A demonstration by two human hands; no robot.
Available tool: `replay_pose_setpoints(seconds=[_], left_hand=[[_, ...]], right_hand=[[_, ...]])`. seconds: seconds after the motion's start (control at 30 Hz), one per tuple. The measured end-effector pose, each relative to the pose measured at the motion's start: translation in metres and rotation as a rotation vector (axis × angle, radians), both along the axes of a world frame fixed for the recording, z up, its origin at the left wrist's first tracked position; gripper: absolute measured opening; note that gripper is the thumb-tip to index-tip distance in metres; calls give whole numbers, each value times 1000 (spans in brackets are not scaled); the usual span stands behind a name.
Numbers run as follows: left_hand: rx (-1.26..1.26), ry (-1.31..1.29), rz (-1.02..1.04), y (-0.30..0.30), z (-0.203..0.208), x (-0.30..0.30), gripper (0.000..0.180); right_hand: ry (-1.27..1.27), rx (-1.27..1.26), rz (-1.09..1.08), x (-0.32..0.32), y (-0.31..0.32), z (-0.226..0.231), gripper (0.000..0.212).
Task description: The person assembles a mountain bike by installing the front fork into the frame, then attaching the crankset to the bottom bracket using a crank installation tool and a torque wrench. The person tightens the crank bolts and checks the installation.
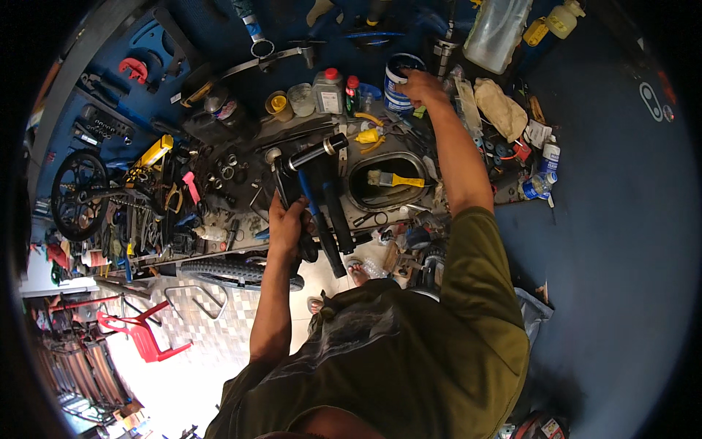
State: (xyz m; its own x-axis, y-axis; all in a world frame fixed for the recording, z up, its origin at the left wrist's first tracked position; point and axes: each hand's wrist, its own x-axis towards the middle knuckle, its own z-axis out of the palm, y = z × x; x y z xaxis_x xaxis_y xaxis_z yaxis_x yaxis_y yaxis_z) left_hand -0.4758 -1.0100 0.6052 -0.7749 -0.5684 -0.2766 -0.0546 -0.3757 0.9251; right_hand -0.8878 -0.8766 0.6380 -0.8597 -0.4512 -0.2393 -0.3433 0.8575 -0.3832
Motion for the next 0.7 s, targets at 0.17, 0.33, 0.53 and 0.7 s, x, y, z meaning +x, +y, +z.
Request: replay_pose_setpoints(seconds=[0.17,0.33,0.53,0.7], left_hand=[[5,-2,44,6,-1,4,19],[-40,-43,71,4,-1,16,26],[-118,-32,137,3,0,31,26],[-299,-20,203,-5,-19,41,51]], right_hand=[[-34,26,30,-3,1,5,66],[-47,-36,-4,0,-3,6,64],[-44,-222,-82,12,2,4,85],[85,-521,19,63,5,35,75]])
